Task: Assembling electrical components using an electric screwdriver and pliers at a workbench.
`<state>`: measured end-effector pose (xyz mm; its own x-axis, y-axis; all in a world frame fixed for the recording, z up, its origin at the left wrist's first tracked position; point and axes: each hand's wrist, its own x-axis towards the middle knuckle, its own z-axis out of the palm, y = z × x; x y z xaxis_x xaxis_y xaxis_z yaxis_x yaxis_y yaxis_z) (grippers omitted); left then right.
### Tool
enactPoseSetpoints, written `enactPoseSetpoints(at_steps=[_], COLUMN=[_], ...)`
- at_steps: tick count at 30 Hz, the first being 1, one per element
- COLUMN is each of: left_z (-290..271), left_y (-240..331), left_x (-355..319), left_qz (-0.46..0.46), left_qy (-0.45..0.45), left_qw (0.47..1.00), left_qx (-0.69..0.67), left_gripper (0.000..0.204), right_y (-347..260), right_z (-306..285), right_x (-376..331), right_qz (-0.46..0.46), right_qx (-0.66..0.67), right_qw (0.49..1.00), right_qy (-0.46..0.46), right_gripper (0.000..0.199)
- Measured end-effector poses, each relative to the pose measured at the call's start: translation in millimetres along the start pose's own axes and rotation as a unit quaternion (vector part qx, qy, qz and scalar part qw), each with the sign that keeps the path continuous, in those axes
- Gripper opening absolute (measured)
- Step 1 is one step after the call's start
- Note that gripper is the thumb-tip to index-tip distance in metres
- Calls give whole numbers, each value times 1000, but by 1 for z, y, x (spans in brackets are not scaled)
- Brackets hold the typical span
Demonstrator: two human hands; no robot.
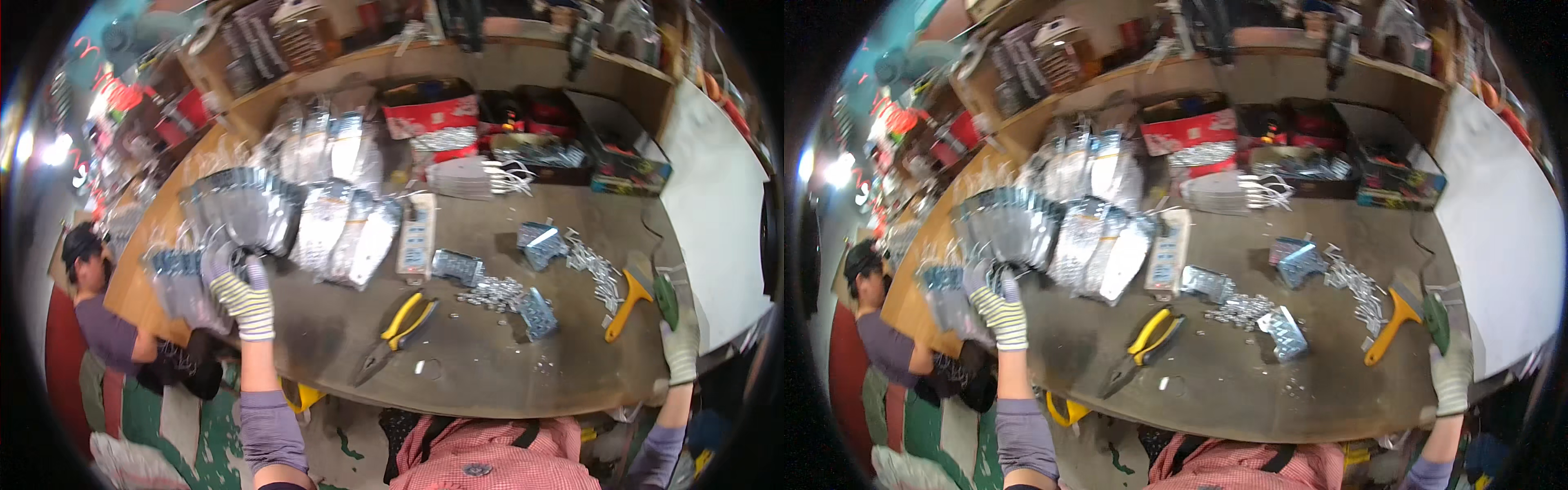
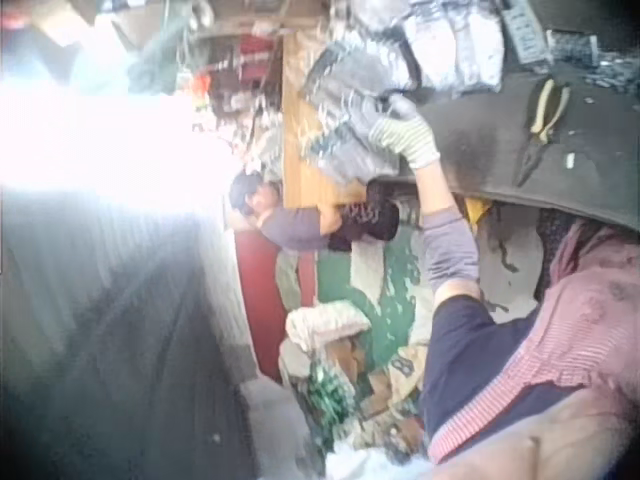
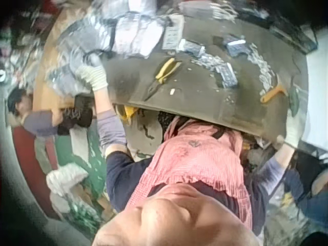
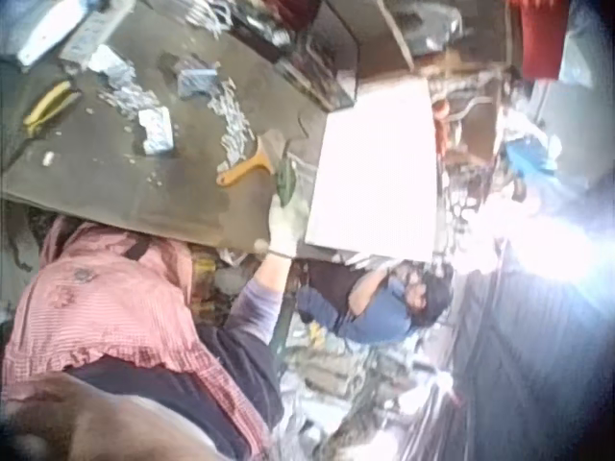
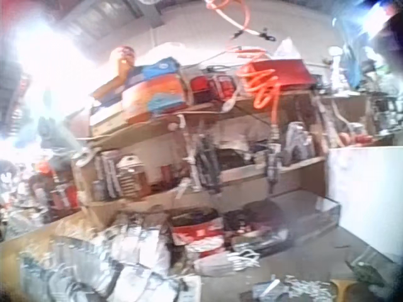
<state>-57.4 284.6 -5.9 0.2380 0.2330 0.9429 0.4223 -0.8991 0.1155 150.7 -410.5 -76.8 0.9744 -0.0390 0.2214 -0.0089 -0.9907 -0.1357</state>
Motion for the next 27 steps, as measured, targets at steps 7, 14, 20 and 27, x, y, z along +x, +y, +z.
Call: enactPoseSetpoints(at_steps=[7,14,20,27], left_z=[137,217,223,165], left_y=[208,275,276,259], left_x=[31,30,39,36], left_qz=[268,144,139,59], left_qy=[-326,-471,-470,-436], left_qw=[859,870,871,882], left_qx=[-290,8,10,-170], left_gripper=[30,76,81,71], right_y=[18,-87,-184,-267], right_z=[13,-60,-65,-29], right_x=[-11,-6,39,69], right_qz=[-41,-135,-340,-425], right_qx=[-103,-8,142,122], right_qw=[991,979,928,897], right_qy=[80,154,55,24], right_gripper=[53,56,45,33])
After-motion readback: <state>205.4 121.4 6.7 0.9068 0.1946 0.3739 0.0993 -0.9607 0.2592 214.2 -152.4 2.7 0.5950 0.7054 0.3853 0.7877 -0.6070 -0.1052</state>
